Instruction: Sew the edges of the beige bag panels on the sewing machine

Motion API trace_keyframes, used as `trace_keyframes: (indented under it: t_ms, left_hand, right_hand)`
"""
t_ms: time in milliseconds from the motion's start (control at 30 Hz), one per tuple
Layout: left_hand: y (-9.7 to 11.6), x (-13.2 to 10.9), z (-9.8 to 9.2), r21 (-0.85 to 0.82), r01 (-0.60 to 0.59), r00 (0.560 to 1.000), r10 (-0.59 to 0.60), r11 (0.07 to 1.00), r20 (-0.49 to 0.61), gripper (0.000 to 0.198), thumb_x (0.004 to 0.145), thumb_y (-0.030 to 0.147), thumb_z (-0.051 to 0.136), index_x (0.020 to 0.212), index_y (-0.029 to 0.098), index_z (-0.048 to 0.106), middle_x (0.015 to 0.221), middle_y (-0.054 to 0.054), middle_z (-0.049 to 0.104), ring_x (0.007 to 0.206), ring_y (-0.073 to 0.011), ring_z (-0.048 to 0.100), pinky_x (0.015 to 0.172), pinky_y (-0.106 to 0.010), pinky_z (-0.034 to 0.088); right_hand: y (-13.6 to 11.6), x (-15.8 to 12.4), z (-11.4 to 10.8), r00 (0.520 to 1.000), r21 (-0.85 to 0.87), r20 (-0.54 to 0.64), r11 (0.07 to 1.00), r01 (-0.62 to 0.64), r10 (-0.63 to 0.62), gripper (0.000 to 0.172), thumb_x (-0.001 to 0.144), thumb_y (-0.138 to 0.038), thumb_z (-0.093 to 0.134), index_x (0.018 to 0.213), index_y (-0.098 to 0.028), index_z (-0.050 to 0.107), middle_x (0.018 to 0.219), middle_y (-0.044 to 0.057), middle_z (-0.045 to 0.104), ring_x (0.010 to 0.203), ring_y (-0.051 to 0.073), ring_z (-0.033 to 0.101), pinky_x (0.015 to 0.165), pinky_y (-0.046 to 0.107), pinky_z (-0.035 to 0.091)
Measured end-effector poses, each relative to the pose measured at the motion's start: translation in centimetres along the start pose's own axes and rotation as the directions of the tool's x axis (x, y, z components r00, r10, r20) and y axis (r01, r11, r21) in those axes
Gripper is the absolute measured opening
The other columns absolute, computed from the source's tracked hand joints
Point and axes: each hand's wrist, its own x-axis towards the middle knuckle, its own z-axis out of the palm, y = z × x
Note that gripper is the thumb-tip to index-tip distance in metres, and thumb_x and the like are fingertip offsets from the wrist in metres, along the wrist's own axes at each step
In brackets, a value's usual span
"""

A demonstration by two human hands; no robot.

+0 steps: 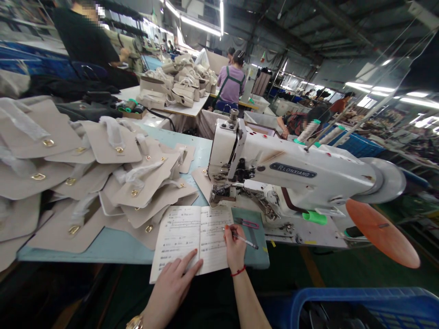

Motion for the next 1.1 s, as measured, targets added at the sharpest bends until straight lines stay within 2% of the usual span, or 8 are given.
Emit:
trace_keyframes:
  t_ms: [300,433,567,667,767,900,967,1100]
  left_hand:
    - [0.1,-0.2,-0.2,-0.012,0.013,1.000,-0.013,1.000,0.019,0.066,0.080,-0.002,0.044,0.136,0.032,0.045,0.146,-0.008,0.044,0.102,-0.0246,0.056,0.083,-0.040,0.048]
    - [0.3,-0.1,-0.2,0.001,0.014,1.000,-0.014,1.000,0.008,0.064,0.080,-0.002,0.044,0.134,0.032,0.047,0.145,-0.008,0.045,0.102,-0.0239,0.057,0.083,-0.040,0.049]
    - [0.7,0.1,0.3,0.020,0.012,0.998,-0.010,1.000,-0.063,0.048,0.087,0.013,0.050,0.132,0.029,0.050,0.142,-0.011,0.048,0.106,-0.0263,0.057,0.083,-0.039,0.049]
    - [1.0,0.7,0.7,0.031,-0.010,0.995,0.013,0.999,-0.095,0.039,0.089,0.020,0.053,0.127,0.023,0.055,0.138,-0.011,0.053,0.101,-0.0255,0.060,0.079,-0.038,0.051]
    - [1.1,1.5,0.9,0.043,-0.051,0.996,0.054,0.998,-0.070,0.035,0.090,0.018,0.052,0.124,0.021,0.058,0.135,-0.007,0.057,0.090,-0.0219,0.061,0.072,-0.035,0.051]
    - [0.8,2.7,0.6,0.057,-0.070,0.997,0.071,0.996,-0.011,0.038,0.091,0.011,0.048,0.127,0.019,0.056,0.137,-0.004,0.056,0.087,-0.0208,0.059,0.070,-0.035,0.051]
    - [0.6,3.2,0.3,0.063,-0.055,0.998,0.055,0.996,0.008,0.045,0.089,0.006,0.047,0.130,0.019,0.054,0.140,-0.004,0.053,0.090,-0.0214,0.058,0.073,-0.035,0.051]
    - [0.4,3.8,0.0,0.066,-0.058,0.998,0.056,0.996,0.034,0.056,0.084,-0.003,0.044,0.134,0.022,0.051,0.143,-0.002,0.049,0.093,-0.0210,0.056,0.076,-0.035,0.050]
  right_hand:
    - [-0.8,-0.1,0.0,0.998,0.083,-0.031,0.996,-0.043,0.046,0.026,0.083,-0.042,0.063,0.076,-0.018,0.053,0.058,-0.004,0.053,0.049,0.011,0.047,0.045,0.021,0.037]
    - [-0.9,0.1,-0.1,0.997,0.128,-0.045,0.990,-0.061,0.067,0.023,0.081,-0.038,0.065,0.079,-0.017,0.056,0.063,-0.002,0.055,0.052,0.011,0.048,0.047,0.021,0.038]
    - [-1.0,0.6,-0.6,0.993,0.183,-0.080,0.981,-0.068,0.084,0.022,0.082,-0.037,0.064,0.090,-0.017,0.059,0.070,-0.001,0.057,0.054,0.011,0.049,0.050,0.021,0.041]
    - [-1.4,0.3,-1.6,0.983,0.218,-0.157,0.974,-0.060,0.095,0.025,0.087,-0.038,0.056,0.104,-0.019,0.054,0.077,0.000,0.058,0.059,0.012,0.053,0.055,0.023,0.045]
    - [-2.1,-1.0,-2.3,0.976,0.219,-0.200,0.975,-0.041,0.086,0.020,0.087,-0.036,0.058,0.099,-0.021,0.054,0.072,-0.002,0.054,0.061,0.012,0.052,0.058,0.022,0.044]
    - [-2.8,-3.1,-2.0,0.997,0.136,-0.077,0.991,-0.011,0.022,0.015,0.082,-0.032,0.066,0.084,-0.019,0.058,0.074,0.000,0.057,0.066,0.014,0.055,0.061,0.024,0.046]
    - [-2.9,-3.8,-1.5,0.999,0.042,0.000,0.998,0.051,-0.052,0.011,0.083,-0.029,0.065,0.085,-0.019,0.059,0.078,0.002,0.059,0.071,0.016,0.057,0.064,0.026,0.047]
    - [-2.5,-4.4,-0.6,0.976,-0.080,0.056,0.974,0.213,-0.209,0.004,0.084,-0.019,0.061,0.083,-0.021,0.058,0.079,0.002,0.059,0.073,0.017,0.057,0.069,0.028,0.048]
